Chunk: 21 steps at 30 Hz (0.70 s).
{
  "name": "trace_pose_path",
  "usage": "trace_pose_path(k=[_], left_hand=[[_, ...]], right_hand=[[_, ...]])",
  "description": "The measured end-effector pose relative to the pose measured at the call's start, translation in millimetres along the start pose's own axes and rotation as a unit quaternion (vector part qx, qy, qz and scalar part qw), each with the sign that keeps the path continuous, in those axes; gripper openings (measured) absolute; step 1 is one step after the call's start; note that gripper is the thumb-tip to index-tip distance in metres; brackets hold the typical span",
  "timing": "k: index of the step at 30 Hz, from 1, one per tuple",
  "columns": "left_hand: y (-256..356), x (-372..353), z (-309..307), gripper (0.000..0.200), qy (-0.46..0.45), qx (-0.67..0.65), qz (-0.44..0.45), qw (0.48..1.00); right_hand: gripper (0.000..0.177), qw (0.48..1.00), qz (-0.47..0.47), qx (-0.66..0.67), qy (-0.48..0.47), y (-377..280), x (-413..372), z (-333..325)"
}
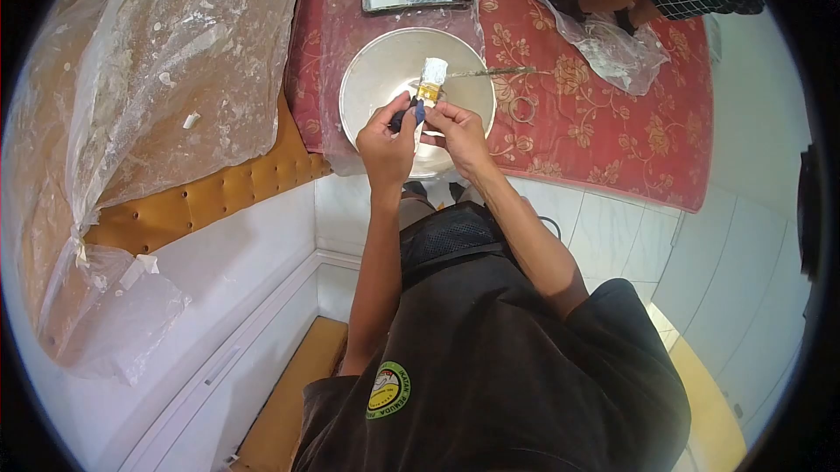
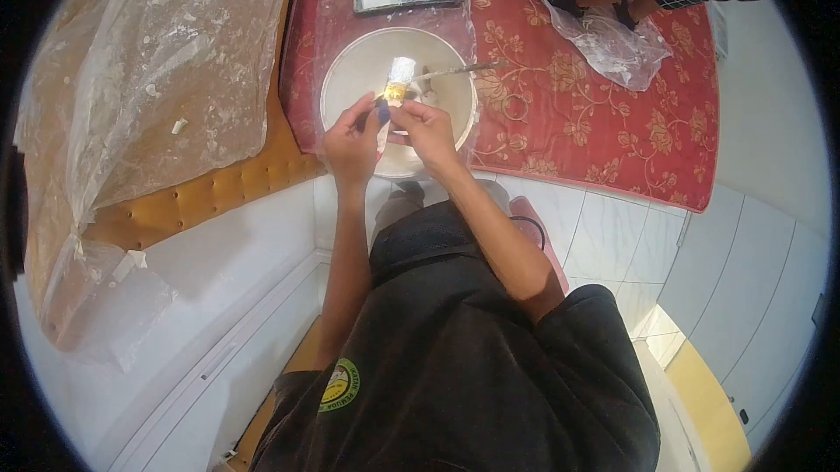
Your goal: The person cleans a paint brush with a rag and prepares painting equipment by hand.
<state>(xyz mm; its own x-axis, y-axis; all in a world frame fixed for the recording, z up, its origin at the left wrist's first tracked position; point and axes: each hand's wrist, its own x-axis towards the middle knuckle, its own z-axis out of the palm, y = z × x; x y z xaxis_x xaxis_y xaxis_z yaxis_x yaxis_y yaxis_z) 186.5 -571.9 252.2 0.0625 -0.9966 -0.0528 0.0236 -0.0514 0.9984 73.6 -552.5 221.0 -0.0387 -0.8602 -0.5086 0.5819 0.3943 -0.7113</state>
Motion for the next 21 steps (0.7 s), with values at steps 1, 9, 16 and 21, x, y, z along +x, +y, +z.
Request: trace_pose_path(k=[1, 9, 16, 21], left_hand=[[3.2, -1.0, -3.3, 0.021, -0.019, 0.086, -0.007, 0.996], [-7.8, -21.7, -16.9, 0.017, -0.102, 0.233, -0.027, 0.967], [-41.9, -9.1, -21.4, 0.025, -0.018, 0.057, -0.069, 0.996], [-22.2, -3.0, -17.4, 0.027, -0.114, -0.011, -0.133, 0.985]], right_hand=[[0.016, 1.0, 0.001, 0.0, 0.001, -0.2, -0.9, -0.4], [0.02, 0.993, -0.064, -0.005, 0.097, -3.2, 9.2, -16.8], [0.019, 0.994, -0.078, 0.012, 0.08, -16.8, 12.7, -14.9], [0.022, 0.994, -0.093, -0.03, 0.057, -13.4, 19.9, -11.9]])
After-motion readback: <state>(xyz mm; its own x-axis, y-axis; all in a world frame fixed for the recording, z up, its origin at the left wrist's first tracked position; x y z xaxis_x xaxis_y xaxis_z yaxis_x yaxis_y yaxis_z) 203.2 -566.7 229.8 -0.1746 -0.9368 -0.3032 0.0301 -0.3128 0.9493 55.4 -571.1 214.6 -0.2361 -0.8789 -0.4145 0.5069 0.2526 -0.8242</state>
